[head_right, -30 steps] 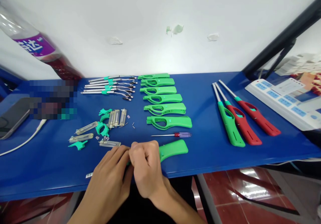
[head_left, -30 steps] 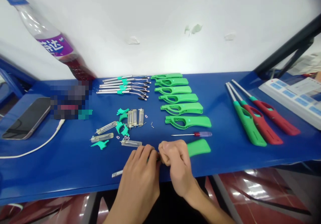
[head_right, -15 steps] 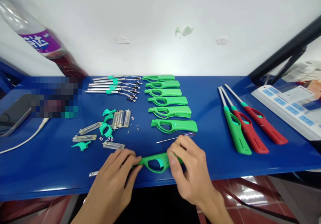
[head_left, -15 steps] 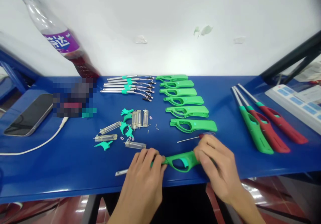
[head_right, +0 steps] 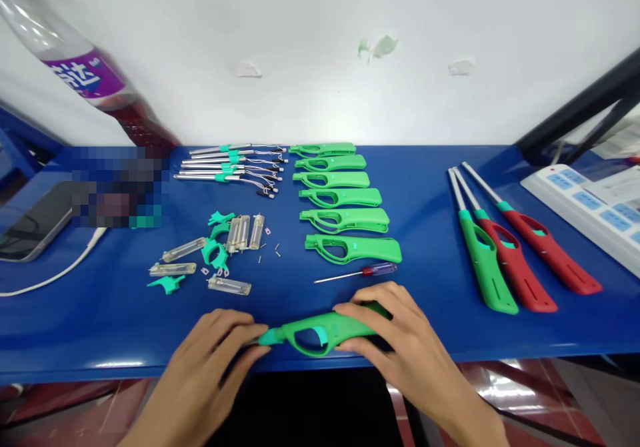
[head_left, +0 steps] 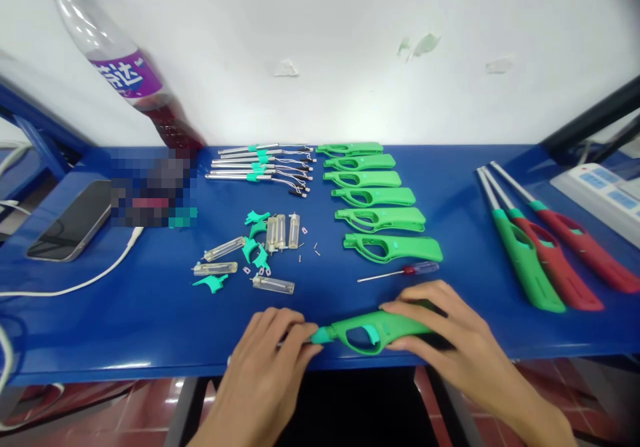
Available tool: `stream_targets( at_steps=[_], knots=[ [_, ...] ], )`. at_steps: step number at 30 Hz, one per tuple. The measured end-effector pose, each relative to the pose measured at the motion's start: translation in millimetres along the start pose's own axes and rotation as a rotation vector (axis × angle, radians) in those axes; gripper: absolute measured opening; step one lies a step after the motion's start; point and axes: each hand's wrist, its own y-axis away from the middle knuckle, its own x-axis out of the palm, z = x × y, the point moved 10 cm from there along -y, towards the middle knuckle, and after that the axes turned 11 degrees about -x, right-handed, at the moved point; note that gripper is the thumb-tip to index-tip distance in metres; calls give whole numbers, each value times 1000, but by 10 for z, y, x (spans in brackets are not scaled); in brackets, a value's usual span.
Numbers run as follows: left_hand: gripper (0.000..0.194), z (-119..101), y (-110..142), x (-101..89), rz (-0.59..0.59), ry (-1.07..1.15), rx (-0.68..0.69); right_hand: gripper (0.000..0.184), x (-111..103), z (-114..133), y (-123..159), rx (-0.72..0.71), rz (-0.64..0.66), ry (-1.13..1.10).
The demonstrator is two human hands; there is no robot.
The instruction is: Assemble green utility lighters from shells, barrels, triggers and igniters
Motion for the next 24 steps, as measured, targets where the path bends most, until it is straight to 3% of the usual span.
stream_targets(
  at_steps=[6, 14, 19, 24],
  knots=[
    [23, -86, -61, 175, -18, -11, 57, 30, 28, -38, 60, 60, 24, -67],
    [44, -183, -41, 146, 23, -31, 95, 30, 10, -59, 52, 104, 29, -173],
    [46, -248, -156, 107, 5, 41, 118, 32, 34, -42, 48, 109, 49, -235],
    [45, -227, -259, 38, 92, 141, 81, 33, -2, 53, 31, 73, 4, -216]
  ],
)
